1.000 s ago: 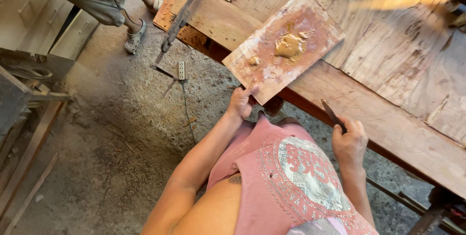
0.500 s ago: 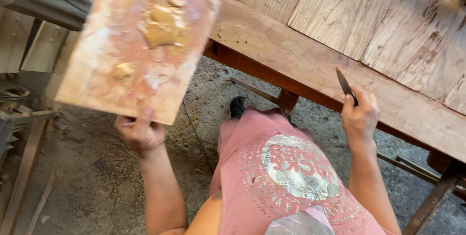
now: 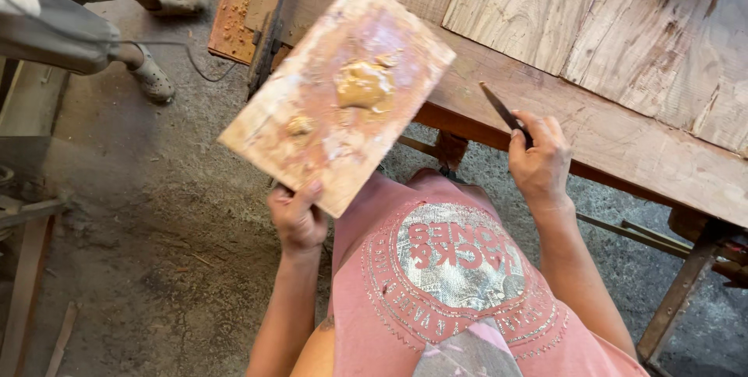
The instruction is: The person scoops wood filler from a small board with a putty knife and presses it into cracks and holes in wooden panels on a workbench, working along the seams and moving the filler board as they go. At the end they carry the filler board and knife away from the bench.
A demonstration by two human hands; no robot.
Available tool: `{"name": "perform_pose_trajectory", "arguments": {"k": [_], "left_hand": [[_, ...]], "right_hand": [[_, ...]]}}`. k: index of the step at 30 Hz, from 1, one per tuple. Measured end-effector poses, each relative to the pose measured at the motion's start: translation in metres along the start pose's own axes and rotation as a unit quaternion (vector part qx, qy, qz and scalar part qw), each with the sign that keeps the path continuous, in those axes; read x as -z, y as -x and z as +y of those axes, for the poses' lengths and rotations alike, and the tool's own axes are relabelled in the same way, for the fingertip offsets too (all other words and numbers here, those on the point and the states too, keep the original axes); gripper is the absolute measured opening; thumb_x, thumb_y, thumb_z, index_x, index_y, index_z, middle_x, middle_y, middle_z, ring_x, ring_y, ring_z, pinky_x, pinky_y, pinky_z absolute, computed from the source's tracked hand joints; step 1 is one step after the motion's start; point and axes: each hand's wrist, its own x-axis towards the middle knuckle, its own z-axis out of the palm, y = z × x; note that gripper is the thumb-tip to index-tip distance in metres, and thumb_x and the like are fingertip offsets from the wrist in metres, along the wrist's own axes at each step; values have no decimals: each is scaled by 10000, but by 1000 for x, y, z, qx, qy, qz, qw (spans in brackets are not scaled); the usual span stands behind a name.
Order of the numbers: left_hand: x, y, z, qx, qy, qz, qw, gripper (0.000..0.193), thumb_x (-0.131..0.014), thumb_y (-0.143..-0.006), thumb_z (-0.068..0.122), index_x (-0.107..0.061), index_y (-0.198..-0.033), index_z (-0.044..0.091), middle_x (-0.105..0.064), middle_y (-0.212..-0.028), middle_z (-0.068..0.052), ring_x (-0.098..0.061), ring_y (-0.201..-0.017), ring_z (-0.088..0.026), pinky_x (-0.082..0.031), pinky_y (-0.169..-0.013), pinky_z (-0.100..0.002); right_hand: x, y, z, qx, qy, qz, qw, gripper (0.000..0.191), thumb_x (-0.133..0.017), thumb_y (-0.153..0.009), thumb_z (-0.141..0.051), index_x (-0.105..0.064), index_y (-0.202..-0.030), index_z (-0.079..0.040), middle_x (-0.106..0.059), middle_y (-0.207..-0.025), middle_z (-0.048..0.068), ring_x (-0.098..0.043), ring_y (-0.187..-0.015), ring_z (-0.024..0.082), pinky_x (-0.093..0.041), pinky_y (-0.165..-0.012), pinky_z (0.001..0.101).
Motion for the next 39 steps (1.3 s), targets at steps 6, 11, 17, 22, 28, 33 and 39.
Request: {"name": "perform_pose_trajectory", "arguments": {"k": [6,11,17,22,28,33,39], "left_hand": [[-18,-8,-27,96,0,-8,995,389,-717,-881,-6,-621,-1229,-150,-712,-1189,-207,-711,-1041,-247,-558,-971,-366],[-13,-9,-30,107,-13,-15,994,407,-735,-886,12,-616,-1252,-120,-708,-1201,-192,-701,-1060,-240,-552,-974,-369],[-8,-5,-41,119,-1,-23,993,394,-726,-898,21,-622,-1253,-115,-714,-1194,-184,-706,-1052,-231,-558,-970,-364],[-7,1,-44,120,-8,-37,992,354,-717,-918,-1,-614,-1225,-144,-718,-1179,-215,-713,-1043,-254,-568,-971,-381],[-4,0,-34,131,17,9,991,390,-682,-855,-26,-608,-1227,-120,-711,-1186,-189,-714,-1045,-246,-557,-984,-377],[8,-2,-9,32,15,8,999,390,-676,-866,-34,-605,-1229,-157,-695,-1202,-212,-700,-1073,-272,-547,-1024,-402],[2,3,32,-101,-52,21,993,393,-676,-872,-24,-616,-1235,-161,-689,-1219,-213,-689,-1105,-272,-542,-1061,-396]], "right_hand": [[4,-3,-31,90,-20,-64,994,272,-692,-934,24,-755,-1173,-89,-654,-1012,123,-664,-851,294,-543,-758,398],[-9,-13,-48,189,-16,-106,976,299,-713,-894,-7,-758,-1174,-104,-649,-995,102,-656,-911,297,-551,-791,406],[-21,-29,-52,186,15,-109,976,332,-698,-900,-15,-757,-1212,-112,-634,-1010,103,-643,-952,305,-545,-809,419],[-31,-24,-60,218,41,-119,968,354,-685,-864,-9,-751,-1205,-76,-632,-995,116,-643,-932,309,-545,-785,418],[-30,-14,-59,134,-83,-185,970,264,-674,-858,-9,-757,-1099,-76,-676,-921,121,-670,-807,295,-549,-713,407],[-6,-14,-18,43,-70,-35,996,199,-647,-972,8,-720,-1154,-26,-660,-997,166,-657,-874,326,-530,-766,413],[-11,-20,39,12,-12,-18,1000,232,-633,-962,24,-724,-1171,-16,-642,-1001,178,-645,-884,356,-522,-790,438]]}}
